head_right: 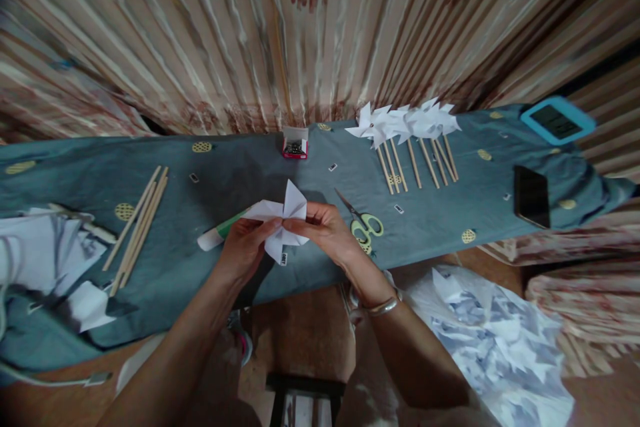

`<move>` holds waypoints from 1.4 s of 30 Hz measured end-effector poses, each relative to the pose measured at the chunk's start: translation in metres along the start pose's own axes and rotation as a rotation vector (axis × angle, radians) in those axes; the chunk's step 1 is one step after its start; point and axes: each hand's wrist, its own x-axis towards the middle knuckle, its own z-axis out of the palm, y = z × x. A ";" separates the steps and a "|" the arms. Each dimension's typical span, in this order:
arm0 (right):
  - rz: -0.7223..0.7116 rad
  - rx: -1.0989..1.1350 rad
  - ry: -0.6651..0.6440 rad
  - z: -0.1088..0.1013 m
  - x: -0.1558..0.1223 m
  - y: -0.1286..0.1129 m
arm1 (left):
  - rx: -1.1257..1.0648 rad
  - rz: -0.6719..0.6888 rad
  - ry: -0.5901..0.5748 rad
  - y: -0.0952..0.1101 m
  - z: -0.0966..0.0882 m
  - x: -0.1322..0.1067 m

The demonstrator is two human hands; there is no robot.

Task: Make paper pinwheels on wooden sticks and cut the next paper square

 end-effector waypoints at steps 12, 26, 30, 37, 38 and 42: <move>0.017 -0.015 0.028 0.000 -0.002 0.002 | 0.075 -0.003 0.038 0.002 0.000 -0.004; 0.032 -0.033 0.023 0.001 -0.007 0.005 | 0.098 0.000 -0.012 0.002 -0.010 -0.014; 0.011 0.001 0.111 -0.006 -0.008 0.002 | 0.159 0.102 0.008 0.010 -0.021 -0.016; 0.016 0.047 0.157 -0.013 -0.013 -0.001 | 0.545 0.417 0.342 0.050 -0.076 -0.011; 0.018 0.050 0.162 -0.013 -0.014 -0.002 | 0.664 0.490 0.428 0.056 -0.089 -0.009; 0.005 0.057 0.170 -0.014 -0.016 -0.004 | 1.181 0.515 0.662 0.074 -0.144 -0.009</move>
